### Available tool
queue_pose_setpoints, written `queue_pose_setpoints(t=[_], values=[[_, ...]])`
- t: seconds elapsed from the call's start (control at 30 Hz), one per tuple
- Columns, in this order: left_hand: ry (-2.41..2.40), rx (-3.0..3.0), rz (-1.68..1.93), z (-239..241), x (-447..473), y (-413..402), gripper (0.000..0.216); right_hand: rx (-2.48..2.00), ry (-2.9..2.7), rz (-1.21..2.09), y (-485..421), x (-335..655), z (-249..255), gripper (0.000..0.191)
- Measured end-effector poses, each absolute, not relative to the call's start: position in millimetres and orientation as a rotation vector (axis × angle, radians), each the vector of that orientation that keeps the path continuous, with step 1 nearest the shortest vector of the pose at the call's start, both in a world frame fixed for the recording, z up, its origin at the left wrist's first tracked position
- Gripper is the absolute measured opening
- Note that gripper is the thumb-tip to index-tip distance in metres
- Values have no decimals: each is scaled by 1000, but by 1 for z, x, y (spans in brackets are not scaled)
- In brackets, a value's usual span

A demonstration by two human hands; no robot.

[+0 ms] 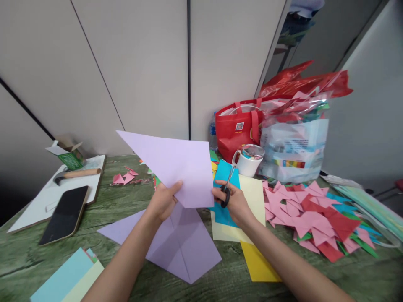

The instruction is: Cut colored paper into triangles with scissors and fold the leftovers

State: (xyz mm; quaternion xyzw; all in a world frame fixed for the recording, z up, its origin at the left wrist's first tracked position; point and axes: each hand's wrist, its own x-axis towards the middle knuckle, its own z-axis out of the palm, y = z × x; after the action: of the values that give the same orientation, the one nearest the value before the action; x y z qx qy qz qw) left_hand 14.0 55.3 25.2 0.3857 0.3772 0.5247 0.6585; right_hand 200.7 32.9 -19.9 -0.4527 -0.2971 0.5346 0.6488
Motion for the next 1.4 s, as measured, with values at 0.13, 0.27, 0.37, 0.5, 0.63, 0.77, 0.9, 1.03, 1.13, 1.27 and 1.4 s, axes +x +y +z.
queue_pose_setpoints(t=[0.13, 0.27, 0.37, 0.5, 0.63, 0.77, 0.9, 1.03, 1.13, 1.27, 1.4], values=[[780, 876, 1169, 45, 9, 53, 27, -1030, -710, 1191, 26, 196, -13, 45], [762, 1024, 992, 50, 5, 50, 27, -1051, -646, 1077, 25, 196, -9, 45], [771, 1006, 1055, 52, 7, 50, 28, -1034, -563, 1060, 18, 192, -9, 47], [739, 897, 1202, 49, 20, 46, 42, -1001, -571, 1215, 0, 171, -14, 53], [754, 836, 1193, 36, 39, 35, 44, -987, -617, 1242, -13, 153, -24, 46], [833, 889, 1163, 24, 53, 25, 37, -1011, -576, 1192, -14, 152, -27, 40], [837, 994, 1081, 22, 57, 22, 37, -963, -527, 1189, -13, 157, -20, 43], [888, 1080, 1013, 21, 55, 24, 30, -948, -544, 1178, -13, 159, -19, 42], [919, 1135, 1000, 22, 51, 28, 21, -983, -569, 1168, -14, 160, -22, 40], [953, 1164, 1084, 32, 37, 35, 24, -949, -703, 1231, -16, 160, -25, 35], [828, 1108, 1184, 53, 20, 38, 39, -924, -1048, 1544, -22, 159, -26, 32]])
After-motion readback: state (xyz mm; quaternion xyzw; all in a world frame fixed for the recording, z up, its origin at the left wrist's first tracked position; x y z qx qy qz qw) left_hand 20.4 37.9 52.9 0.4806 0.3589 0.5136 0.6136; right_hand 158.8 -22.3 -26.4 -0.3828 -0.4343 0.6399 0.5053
